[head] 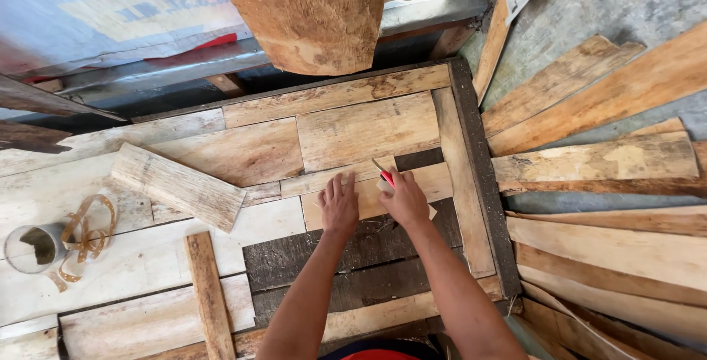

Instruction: Marking and fitting together wooden planks on a workbench using a utility knife.

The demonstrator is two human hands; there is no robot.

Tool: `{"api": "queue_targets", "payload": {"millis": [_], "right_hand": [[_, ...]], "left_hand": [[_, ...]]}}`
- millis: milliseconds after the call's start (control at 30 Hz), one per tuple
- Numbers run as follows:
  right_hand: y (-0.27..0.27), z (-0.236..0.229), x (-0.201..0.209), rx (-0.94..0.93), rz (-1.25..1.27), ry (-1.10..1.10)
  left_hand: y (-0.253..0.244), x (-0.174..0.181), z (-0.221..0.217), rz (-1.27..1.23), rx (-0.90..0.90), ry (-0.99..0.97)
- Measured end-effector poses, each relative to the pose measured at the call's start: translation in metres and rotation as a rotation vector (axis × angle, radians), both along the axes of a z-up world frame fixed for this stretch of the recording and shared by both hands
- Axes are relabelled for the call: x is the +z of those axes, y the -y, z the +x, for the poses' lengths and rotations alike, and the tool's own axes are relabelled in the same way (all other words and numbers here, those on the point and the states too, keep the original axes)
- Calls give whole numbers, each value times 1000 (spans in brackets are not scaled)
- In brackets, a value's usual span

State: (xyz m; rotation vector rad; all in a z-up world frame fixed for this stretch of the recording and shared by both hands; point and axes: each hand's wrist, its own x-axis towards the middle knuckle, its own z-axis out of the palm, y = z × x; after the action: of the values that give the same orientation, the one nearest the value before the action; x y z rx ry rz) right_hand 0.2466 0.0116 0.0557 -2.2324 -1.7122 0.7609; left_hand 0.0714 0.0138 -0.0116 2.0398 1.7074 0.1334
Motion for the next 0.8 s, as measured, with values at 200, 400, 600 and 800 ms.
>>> {"api": "queue_targets", "payload": {"millis": [200, 400, 600, 800], "right_hand": [[-39, -4, 4, -13, -152, -13], [-81, -21, -18, 74, 226, 27], [-102, -33, -59, 123, 243, 243], [-104, -35, -55, 94, 122, 130]], "left_hand": [[-7, 12, 4, -74, 43, -9], [-2, 2, 3, 23, 38, -23], [-12, 20, 2, -69, 103, 65], [-30, 13, -3, -119, 202, 62]]}}
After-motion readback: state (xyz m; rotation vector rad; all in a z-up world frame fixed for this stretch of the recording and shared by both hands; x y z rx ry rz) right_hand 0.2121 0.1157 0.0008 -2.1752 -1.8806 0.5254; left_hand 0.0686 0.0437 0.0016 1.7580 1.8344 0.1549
